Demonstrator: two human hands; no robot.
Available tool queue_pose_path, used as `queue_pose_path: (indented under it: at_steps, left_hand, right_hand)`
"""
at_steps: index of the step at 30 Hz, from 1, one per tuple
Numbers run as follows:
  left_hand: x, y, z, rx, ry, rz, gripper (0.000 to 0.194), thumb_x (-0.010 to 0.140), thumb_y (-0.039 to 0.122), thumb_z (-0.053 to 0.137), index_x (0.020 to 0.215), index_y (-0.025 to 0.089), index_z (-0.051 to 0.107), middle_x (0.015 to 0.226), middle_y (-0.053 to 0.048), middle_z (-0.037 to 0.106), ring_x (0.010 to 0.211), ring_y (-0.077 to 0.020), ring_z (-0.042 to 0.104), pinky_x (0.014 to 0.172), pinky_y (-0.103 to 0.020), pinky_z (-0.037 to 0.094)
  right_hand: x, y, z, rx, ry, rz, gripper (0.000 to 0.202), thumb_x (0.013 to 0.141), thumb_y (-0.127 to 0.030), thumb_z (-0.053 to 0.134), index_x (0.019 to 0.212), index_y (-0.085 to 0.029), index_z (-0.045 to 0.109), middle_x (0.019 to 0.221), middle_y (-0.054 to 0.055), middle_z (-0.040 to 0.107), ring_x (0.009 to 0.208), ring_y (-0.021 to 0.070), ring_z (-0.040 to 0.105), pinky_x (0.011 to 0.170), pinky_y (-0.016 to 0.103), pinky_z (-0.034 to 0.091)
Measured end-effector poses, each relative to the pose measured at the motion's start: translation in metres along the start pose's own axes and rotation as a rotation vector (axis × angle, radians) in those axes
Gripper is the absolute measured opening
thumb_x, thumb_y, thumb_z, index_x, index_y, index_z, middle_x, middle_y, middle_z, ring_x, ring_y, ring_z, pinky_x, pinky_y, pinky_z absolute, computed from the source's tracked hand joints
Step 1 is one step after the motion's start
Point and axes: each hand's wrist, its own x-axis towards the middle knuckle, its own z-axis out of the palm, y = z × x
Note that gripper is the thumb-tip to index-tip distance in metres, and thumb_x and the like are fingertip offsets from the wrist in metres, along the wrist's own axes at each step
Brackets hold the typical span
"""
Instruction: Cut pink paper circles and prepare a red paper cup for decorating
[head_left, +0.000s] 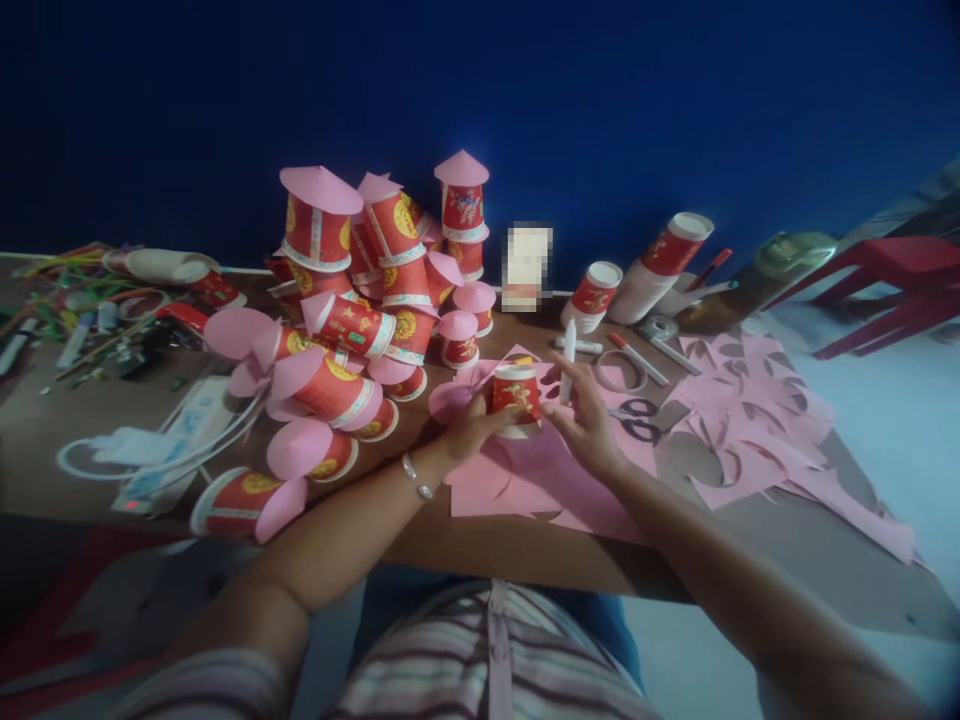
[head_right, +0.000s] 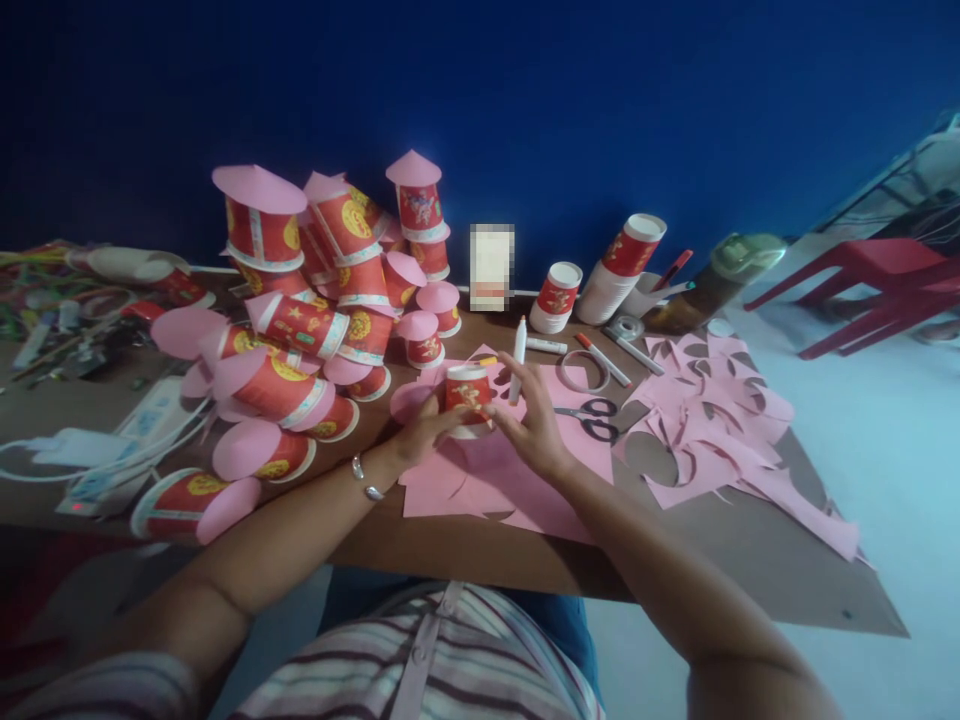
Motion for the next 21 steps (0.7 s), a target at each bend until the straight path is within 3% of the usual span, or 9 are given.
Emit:
queue_pose_path:
  at_steps: [4, 9, 11, 16, 21]
  left_hand:
    - [0.002, 0.001, -0.006, -0.185, 0.068, -0.121, 0.054, 0.074, 0.043, 0.081, 0.120, 0.017, 0.067, 0.108, -0.011, 0.077, 0.093, -0.0259, 0.075, 0.075, -0.035, 0.060]
    - [0.004, 0.004, -0.006, -0.296, 0.013, -0.088, 0.051, 0.074, 0.040, 0.078, 0.116, 0.012, 0.067, 0.116, -0.017, 0.076, 0.106, -0.0322, 0.073, 0.089, -0.044, 0.059]
    - [0.004, 0.005, -0.006, -0.300, -0.001, -0.090, 0.050, 0.076, 0.039, 0.078, 0.117, 0.013, 0.067, 0.117, -0.016, 0.075, 0.107, -0.0327, 0.074, 0.092, -0.047, 0.058]
    - [0.004, 0.003, -0.008, -0.335, 0.030, -0.111, 0.057, 0.075, 0.046, 0.082, 0.119, 0.013, 0.067, 0.113, -0.014, 0.077, 0.104, -0.0315, 0.075, 0.097, -0.049, 0.058]
    - [0.006, -0.002, -0.008, -0.418, 0.123, -0.165, 0.057, 0.069, 0.053, 0.087, 0.110, 0.015, 0.072, 0.109, -0.011, 0.079, 0.102, -0.0294, 0.075, 0.092, -0.044, 0.060]
  right_hand:
    - [-0.003, 0.001, -0.003, 0.062, 0.049, -0.004, 0.068, 0.092, -0.051, 0.070, 0.150, -0.029, 0.041, 0.105, 0.006, 0.059, 0.092, 0.0241, 0.063, 0.082, 0.043, 0.058]
    - [-0.020, -0.001, -0.006, -0.005, 0.152, 0.029, 0.014, 0.102, -0.038, 0.057, 0.108, -0.027, 0.062, 0.077, -0.001, 0.060, 0.064, 0.0162, 0.060, 0.065, 0.034, 0.052]
    - [-0.025, -0.006, -0.010, -0.016, 0.129, 0.039, 0.015, 0.103, -0.038, 0.055, 0.103, -0.027, 0.065, 0.071, -0.001, 0.061, 0.058, 0.0155, 0.058, 0.061, 0.033, 0.050]
    - [-0.026, -0.022, -0.018, 0.015, 0.090, -0.063, 0.031, 0.106, -0.038, 0.047, 0.130, -0.031, 0.065, 0.078, 0.002, 0.068, 0.069, 0.0209, 0.064, 0.073, 0.042, 0.054]
    - [-0.026, -0.035, -0.018, 0.043, 0.047, -0.165, 0.024, 0.104, -0.033, 0.048, 0.112, -0.028, 0.069, 0.084, 0.005, 0.072, 0.086, 0.0255, 0.068, 0.079, 0.045, 0.055]
